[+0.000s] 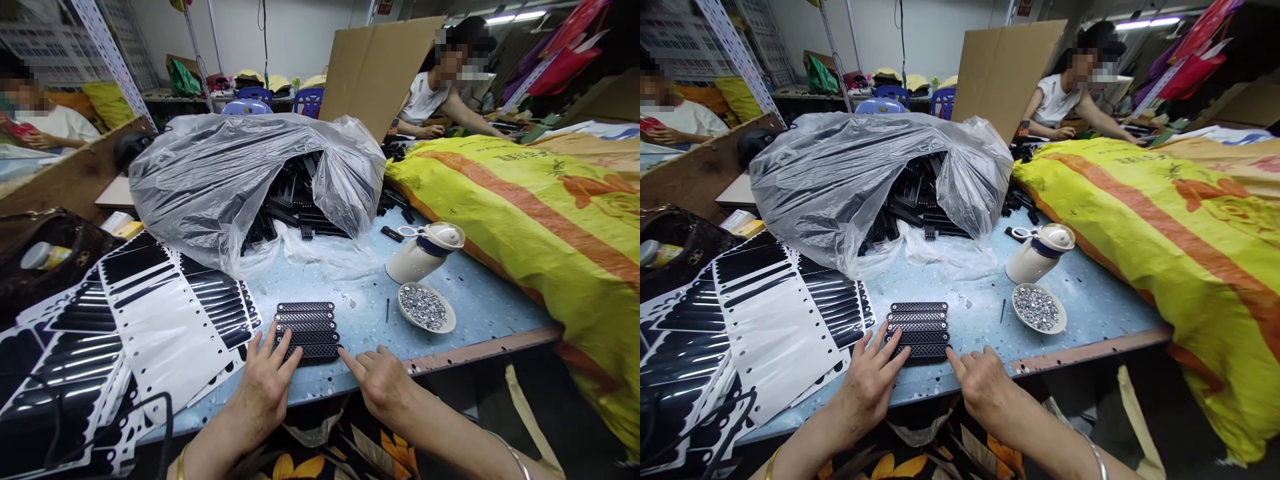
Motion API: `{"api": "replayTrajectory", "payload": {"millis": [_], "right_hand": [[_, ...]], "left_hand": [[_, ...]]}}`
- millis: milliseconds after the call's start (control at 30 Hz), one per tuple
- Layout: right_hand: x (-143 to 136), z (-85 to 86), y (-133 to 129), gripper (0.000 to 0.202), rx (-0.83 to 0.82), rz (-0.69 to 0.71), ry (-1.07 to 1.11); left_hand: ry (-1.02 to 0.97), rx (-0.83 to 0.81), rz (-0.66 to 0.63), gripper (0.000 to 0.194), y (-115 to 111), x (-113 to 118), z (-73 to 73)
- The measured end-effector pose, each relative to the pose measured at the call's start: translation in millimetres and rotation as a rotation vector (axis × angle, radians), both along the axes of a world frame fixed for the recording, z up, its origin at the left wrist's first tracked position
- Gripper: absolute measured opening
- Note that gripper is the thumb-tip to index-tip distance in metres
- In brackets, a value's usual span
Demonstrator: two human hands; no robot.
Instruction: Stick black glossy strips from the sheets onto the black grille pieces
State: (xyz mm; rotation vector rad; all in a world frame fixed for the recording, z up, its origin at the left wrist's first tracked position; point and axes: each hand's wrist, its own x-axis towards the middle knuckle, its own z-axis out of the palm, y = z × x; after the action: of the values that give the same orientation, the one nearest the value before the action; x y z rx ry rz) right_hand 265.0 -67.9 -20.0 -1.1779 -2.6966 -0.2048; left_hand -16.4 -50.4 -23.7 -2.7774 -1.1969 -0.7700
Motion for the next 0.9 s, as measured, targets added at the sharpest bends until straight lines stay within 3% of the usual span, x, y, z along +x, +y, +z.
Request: {"api": "replayTrajectory", "payload": {"millis": [367,700,900], "right_hand": [[4,2.0,1,0.071,-0.025,0.032,-0.126],[6,55.2,27,0.068,-0.123,0.221,-0.298],[10,55.9,29,0.068,-0.2,0.224,-0.248]], "left_hand": [[0.014,-0.011,-0.018,0.062,1,0,2.7],[0.043,-0.023,-0.047,0.063,3,-3,5.6],[0.067,-0.038,-0.05,0.065,2,-4,5.9]]}}
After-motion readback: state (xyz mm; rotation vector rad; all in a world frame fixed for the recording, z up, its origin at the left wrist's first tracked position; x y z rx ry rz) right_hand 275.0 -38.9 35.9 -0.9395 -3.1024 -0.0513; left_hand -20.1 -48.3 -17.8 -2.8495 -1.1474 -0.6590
